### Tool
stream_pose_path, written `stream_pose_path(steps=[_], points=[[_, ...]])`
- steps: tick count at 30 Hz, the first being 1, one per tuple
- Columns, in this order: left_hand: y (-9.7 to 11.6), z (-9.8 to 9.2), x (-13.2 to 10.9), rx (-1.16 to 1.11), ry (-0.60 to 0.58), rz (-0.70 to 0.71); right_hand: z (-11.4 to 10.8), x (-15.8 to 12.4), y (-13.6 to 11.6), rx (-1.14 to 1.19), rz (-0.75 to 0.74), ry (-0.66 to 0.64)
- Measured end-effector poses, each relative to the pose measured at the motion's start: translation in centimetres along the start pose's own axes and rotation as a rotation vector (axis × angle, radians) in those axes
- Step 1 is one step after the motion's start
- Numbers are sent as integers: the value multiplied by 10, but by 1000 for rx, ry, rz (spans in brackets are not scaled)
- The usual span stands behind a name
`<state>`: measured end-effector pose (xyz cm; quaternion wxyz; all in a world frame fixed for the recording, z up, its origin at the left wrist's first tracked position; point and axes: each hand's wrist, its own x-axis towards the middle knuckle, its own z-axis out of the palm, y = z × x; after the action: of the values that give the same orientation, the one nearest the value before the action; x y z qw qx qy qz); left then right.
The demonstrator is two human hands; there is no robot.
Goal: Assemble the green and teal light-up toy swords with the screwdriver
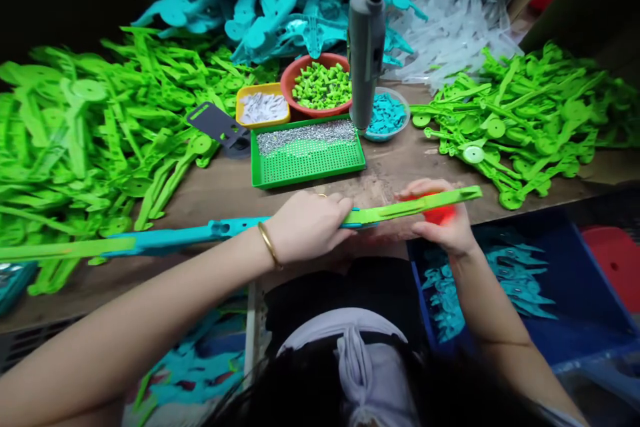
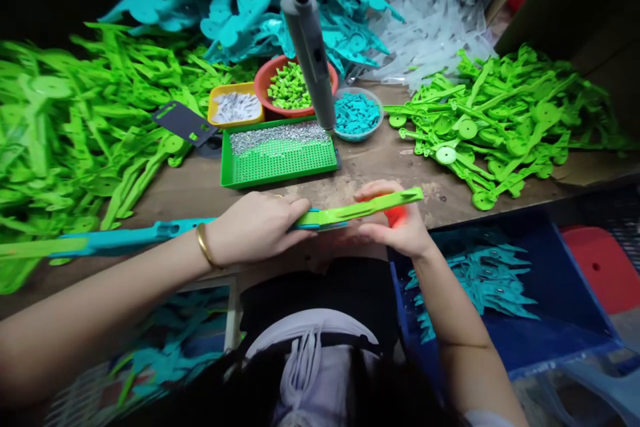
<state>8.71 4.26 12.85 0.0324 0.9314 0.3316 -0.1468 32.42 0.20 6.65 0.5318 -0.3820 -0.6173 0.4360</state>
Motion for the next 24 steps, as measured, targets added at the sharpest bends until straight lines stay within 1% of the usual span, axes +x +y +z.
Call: stream_pose_path(steps=[2, 3, 6, 9, 11, 14, 16, 18, 20, 22, 23, 24], points=[[5, 3, 8, -17, 14, 4, -7, -1, -2, -82, -2, -21], [10, 6, 12, -47, 53, 21, -10, -2, -2, -136, -1, -38], [30, 18, 27, -222, 254, 85, -11, -5, 1, -252, 5, -98], [48, 35, 38, -374, 429, 85, -11, -6, 6, -284, -5, -114], [54, 46, 41, -403, 521, 81, -10, -7, 7, -282, -34, -100], [57, 55, 42, -363, 648, 94, -7, -7, 7, -275, -86, -80], [59, 55, 44, -342, 681, 90, -4, -6, 8, -261, -97, -64], [61, 52, 45, -363, 658, 57, 0, -5, 8, -240, -62, -48], [60, 45, 41, -395, 642, 15, -1, -3, 8, -226, 14, -27], [54, 40, 26, -384, 685, -4, -9, 0, 8, -220, 92, 32], [48, 38, 13, -353, 725, -21, -16, 2, 8, -219, 114, 93], [41, 39, -4, -306, 777, -70, -26, 4, 8, -215, 119, 196]])
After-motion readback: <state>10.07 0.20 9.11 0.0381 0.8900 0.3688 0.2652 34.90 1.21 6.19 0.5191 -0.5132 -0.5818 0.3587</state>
